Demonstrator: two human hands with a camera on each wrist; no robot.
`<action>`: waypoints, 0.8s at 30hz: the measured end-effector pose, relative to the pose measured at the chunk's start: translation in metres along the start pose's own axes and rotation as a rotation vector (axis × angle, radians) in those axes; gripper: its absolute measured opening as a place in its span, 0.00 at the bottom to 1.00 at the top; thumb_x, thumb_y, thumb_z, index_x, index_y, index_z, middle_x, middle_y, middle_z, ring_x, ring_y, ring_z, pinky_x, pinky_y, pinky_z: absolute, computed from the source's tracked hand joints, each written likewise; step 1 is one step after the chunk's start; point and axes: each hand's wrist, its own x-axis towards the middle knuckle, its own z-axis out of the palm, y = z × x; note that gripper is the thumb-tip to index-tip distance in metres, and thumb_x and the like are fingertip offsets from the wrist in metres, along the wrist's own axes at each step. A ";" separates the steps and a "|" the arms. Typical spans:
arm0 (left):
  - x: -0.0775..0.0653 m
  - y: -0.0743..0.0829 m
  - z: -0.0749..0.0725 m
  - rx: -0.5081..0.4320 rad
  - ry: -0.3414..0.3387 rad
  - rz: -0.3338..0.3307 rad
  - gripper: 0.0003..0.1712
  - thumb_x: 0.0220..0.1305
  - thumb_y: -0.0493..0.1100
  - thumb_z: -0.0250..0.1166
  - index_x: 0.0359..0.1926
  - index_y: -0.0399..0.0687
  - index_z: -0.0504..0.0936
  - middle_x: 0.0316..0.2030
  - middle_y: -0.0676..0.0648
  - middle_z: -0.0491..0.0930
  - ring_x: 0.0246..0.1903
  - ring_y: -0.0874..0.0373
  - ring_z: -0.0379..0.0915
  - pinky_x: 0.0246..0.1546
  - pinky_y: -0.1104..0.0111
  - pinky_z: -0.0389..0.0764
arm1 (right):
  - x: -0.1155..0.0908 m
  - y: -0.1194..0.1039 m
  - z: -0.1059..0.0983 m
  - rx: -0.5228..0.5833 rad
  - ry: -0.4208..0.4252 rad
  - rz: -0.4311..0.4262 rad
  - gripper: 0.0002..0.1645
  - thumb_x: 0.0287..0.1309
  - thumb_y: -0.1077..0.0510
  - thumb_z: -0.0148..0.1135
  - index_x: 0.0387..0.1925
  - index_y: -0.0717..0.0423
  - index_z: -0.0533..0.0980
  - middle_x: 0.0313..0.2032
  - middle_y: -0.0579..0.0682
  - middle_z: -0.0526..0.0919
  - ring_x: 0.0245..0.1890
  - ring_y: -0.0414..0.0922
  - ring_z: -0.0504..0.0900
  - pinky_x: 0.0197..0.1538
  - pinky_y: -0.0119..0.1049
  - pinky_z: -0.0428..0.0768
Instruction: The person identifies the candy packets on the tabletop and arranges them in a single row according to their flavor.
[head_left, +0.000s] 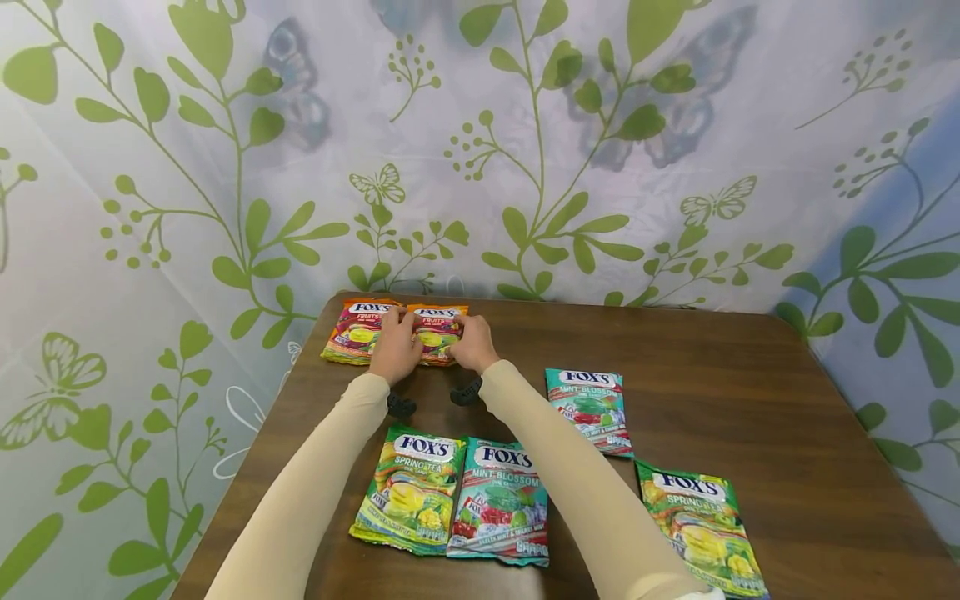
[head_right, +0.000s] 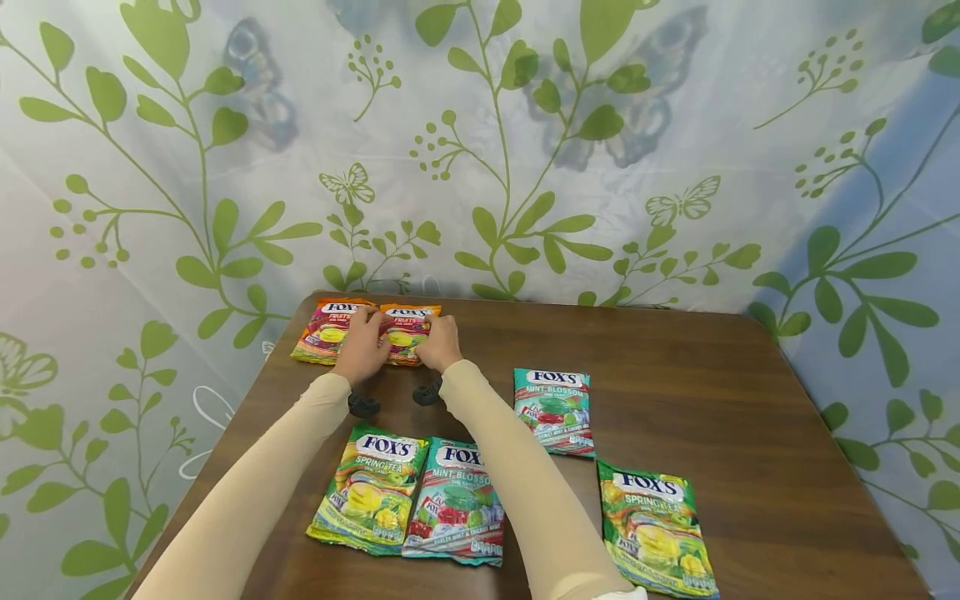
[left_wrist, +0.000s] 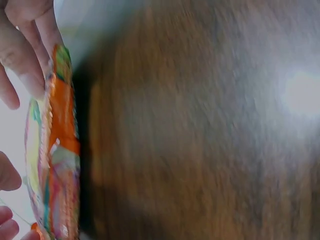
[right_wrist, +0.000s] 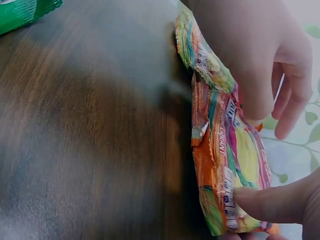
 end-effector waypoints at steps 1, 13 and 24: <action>0.000 0.001 0.000 0.000 0.003 0.001 0.19 0.76 0.34 0.60 0.63 0.32 0.80 0.72 0.28 0.62 0.74 0.33 0.58 0.60 0.42 0.78 | 0.000 0.000 -0.001 -0.003 -0.002 0.001 0.44 0.62 0.68 0.75 0.78 0.68 0.70 0.68 0.68 0.72 0.67 0.60 0.71 0.73 0.52 0.73; 0.009 0.018 0.007 0.007 0.008 0.050 0.22 0.74 0.40 0.67 0.65 0.39 0.80 0.59 0.33 0.73 0.56 0.36 0.73 0.50 0.41 0.81 | -0.004 0.000 -0.033 0.001 -0.029 -0.045 0.39 0.69 0.66 0.73 0.77 0.68 0.69 0.66 0.69 0.79 0.67 0.63 0.77 0.67 0.55 0.79; -0.007 0.080 -0.012 -0.046 -0.136 0.056 0.29 0.75 0.38 0.68 0.73 0.38 0.75 0.66 0.30 0.73 0.54 0.34 0.80 0.57 0.40 0.82 | -0.032 0.012 -0.085 -0.083 -0.094 -0.155 0.39 0.71 0.57 0.75 0.77 0.63 0.71 0.70 0.67 0.78 0.66 0.64 0.80 0.66 0.56 0.80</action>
